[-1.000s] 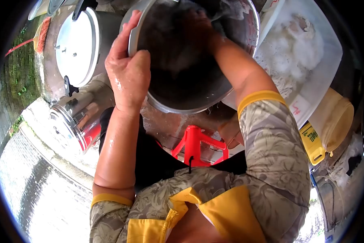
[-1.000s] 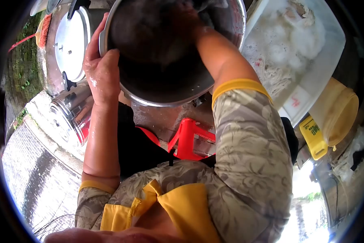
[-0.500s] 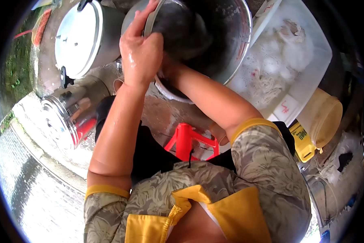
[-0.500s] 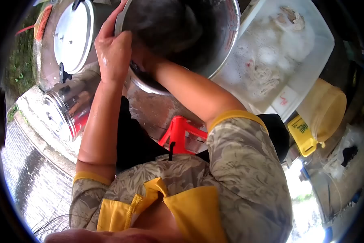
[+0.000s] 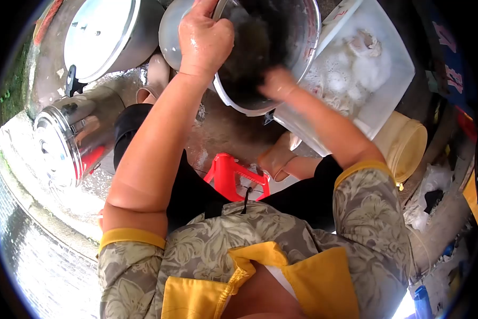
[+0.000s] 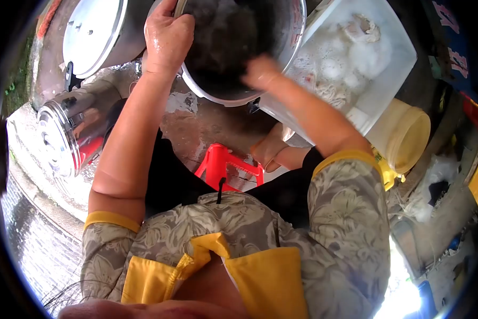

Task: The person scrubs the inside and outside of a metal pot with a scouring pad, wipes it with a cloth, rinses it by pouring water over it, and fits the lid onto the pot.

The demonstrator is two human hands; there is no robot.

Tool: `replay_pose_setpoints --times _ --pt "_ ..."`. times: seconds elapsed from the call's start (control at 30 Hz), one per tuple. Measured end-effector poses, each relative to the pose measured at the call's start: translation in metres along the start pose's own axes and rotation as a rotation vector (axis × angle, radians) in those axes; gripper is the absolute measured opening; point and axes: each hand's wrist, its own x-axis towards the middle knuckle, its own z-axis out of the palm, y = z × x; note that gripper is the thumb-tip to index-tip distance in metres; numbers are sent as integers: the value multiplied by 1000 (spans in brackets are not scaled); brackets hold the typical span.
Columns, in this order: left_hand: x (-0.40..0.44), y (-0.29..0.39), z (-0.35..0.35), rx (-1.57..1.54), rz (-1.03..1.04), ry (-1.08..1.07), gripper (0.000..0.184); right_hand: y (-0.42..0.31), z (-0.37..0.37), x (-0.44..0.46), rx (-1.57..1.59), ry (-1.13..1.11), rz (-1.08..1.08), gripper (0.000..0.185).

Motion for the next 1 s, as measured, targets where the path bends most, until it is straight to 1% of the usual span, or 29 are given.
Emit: replay_pose_setpoints --times 0.03,0.07,0.1,0.13,0.2,0.27,0.3,0.33,0.37,0.4,0.43,0.47,0.5,0.53,0.57,0.6,0.63,0.67,0.7,0.73,0.8,0.83,0.87,0.9,0.93,1.0 --pt "2 3 -1 130 13 1 55 -33 -1 -15 246 -41 85 46" --pt "2 5 -4 261 20 1 55 -54 1 -22 493 73 39 48" --pt "2 3 -4 256 22 6 55 -66 6 -21 785 111 -12 44" --pt "3 0 -3 210 42 5 55 -74 -3 -31 788 196 -31 39" --pt "3 -3 -8 168 53 3 55 -39 22 -33 455 310 -140 35" --pt "4 -4 -15 327 127 -57 56 42 5 -19 -183 296 -364 33" --pt "7 -3 -16 325 129 -47 56 69 -24 -14 -390 307 -351 32" --pt "8 -1 -16 249 56 -81 56 80 -51 -11 -589 313 -333 32" --pt "8 0 -16 171 -17 -115 56 75 -61 -6 -590 309 -338 32" --pt "4 0 -16 176 -25 -116 56 64 -65 -1 -576 178 -243 32" --pt "3 0 -13 305 33 -53 56 55 -71 6 -575 56 -144 32" --pt "3 0 -10 433 91 13 56 41 -58 3 -520 8 -161 34" --pt "5 -5 -7 469 174 16 55 25 -30 -1 -466 -42 -175 36" --pt "6 -1 -6 467 175 14 55 8 8 9 -446 0 -167 46" --pt "6 7 -5 342 30 1 55 -33 -2 15 -40 -190 -14 54" --pt "7 12 -4 220 -113 -16 54 -62 8 19 397 -55 -168 58" --pt "7 8 -4 223 -107 -18 54 -96 15 32 658 118 -157 50" --pt "7 2 -5 298 13 -14 54 -122 6 49 1197 296 -280 42" --pt "7 -3 -7 375 127 -4 54 -140 -47 27 1500 203 -164 39" --pt "8 -3 -8 382 122 0 54 -138 -43 30 1504 193 -167 39" --pt "8 0 -12 458 157 -42 55 -132 -19 40 1383 292 -294 43" --pt "8 -2 -13 461 155 -45 55 -107 9 41 901 184 -277 44" --pt "8 -3 -15 350 88 -77 55 -71 28 36 419 77 -251 45" --pt "9 -3 -14 234 27 -109 55 -42 1 31 -25 -111 -138 45" --pt "11 0 -11 230 41 -107 55 -12 -15 41 -328 -188 -13 42" --pt "10 7 -8 370 37 -84 55 41 -54 69 -704 -55 -114 38"
